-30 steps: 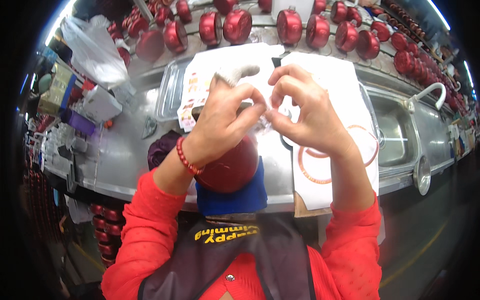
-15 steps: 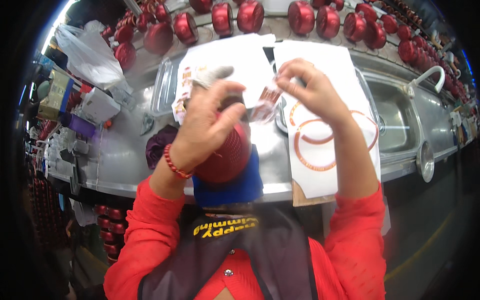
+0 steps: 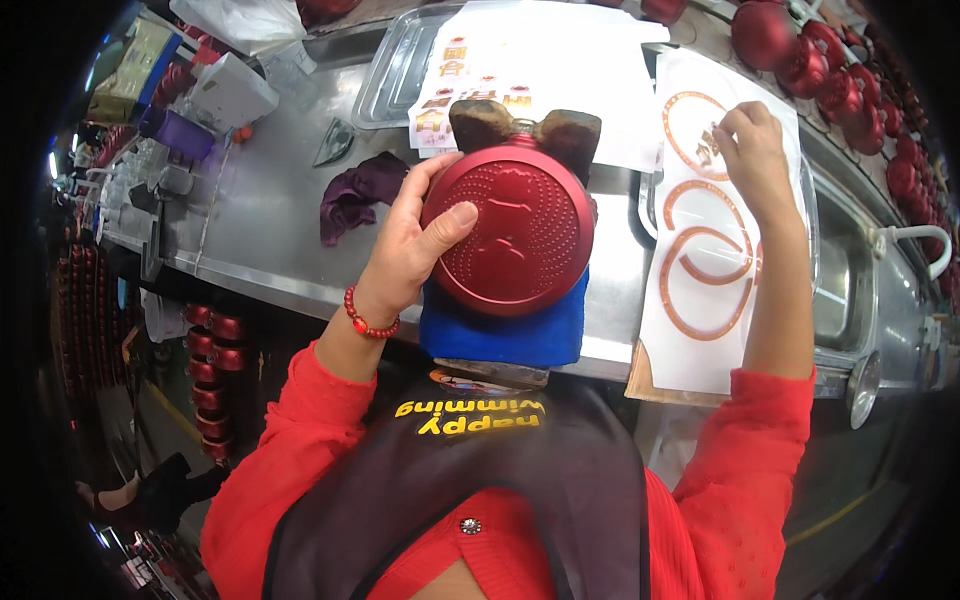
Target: The person applies gold decorative stickers to the surface of red round containers. They peel each sticker from a backing sheet, position it on the container, and smooth it down with their fingers. The containers are handled one at a time and placed on a nearby surface after decoration.
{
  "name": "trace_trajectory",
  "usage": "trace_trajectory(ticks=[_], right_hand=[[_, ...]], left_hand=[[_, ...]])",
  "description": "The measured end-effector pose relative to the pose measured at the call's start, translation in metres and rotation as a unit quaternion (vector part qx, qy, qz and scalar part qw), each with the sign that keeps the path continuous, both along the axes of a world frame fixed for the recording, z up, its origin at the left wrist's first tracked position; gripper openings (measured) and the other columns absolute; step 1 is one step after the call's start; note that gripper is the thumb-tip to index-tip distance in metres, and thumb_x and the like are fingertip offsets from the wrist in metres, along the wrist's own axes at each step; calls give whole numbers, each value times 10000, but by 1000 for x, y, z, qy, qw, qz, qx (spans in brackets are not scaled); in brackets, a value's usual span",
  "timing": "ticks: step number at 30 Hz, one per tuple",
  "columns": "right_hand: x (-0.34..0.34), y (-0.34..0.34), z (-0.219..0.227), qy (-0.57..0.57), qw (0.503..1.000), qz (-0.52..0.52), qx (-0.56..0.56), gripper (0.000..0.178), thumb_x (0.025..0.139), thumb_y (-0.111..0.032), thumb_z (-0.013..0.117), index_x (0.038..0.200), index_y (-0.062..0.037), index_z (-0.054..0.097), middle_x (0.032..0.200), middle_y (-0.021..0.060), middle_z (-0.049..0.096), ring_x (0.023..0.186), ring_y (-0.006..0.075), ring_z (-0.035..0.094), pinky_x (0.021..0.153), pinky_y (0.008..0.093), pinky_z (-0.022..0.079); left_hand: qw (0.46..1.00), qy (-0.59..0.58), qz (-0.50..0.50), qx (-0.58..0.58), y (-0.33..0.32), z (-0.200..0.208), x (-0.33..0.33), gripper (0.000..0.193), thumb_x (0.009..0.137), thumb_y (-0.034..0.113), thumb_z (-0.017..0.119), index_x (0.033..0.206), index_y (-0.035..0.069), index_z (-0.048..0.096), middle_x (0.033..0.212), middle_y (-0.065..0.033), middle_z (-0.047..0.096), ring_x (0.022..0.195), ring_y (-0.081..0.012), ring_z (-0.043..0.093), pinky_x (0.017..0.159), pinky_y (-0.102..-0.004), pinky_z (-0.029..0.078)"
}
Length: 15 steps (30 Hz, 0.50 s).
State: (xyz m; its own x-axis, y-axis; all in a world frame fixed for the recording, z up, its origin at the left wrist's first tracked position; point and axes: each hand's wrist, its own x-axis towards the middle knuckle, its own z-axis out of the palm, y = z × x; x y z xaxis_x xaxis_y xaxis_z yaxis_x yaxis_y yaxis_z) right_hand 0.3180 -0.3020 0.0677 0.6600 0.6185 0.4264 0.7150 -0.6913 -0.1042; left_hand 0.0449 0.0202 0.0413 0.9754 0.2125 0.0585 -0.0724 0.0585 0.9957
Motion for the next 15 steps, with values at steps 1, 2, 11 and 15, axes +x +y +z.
trace_trajectory(ticks=[1, 2, 11, 15], right_hand=[[-20, 5, 21, 20, 999, 41, 26, 109, 924, -76, 701, 953, -2, 626, 1111, 139, 608, 1032, 326, 586, 900, 403, 486], [-41, 11, 42, 44, 994, 76, 60, 119, 915, -69, 709, 938, -3, 613, 1108, 132, 608, 1024, 310, 588, 868, 393, 489], [-153, 82, 121, 262, 918, 277, 113, 115, 951, -65, 679, 930, -14, 578, 1187, 121, 573, 1104, 205, 574, 933, 319, 454], [-160, 123, 62, 164, 946, 240, 146, 101, 892, -46, 716, 917, -6, 626, 1109, 148, 616, 1026, 339, 601, 899, 408, 499]], left_hand=[[1000, -19, -8, 1, 1, 1, 0, 706, 977, 354, 735, 1456, -51, 411, 1353, -182, 576, 1248, -211, 563, 1079, -342, 446], [1000, -8, -3, 12, 2, 1, 1, 712, 977, 361, 736, 1456, -53, 410, 1354, -184, 576, 1246, -214, 566, 1077, -344, 449], [997, -47, 37, 53, -3, -3, -4, 812, 991, 487, 681, 1494, -65, 363, 1399, -248, 546, 1285, -287, 555, 1097, -390, 429], [967, -107, 106, 204, -18, 6, -19, 845, 997, 502, 659, 1519, -70, 320, 1408, -284, 504, 1311, -341, 521, 1122, -427, 400]])
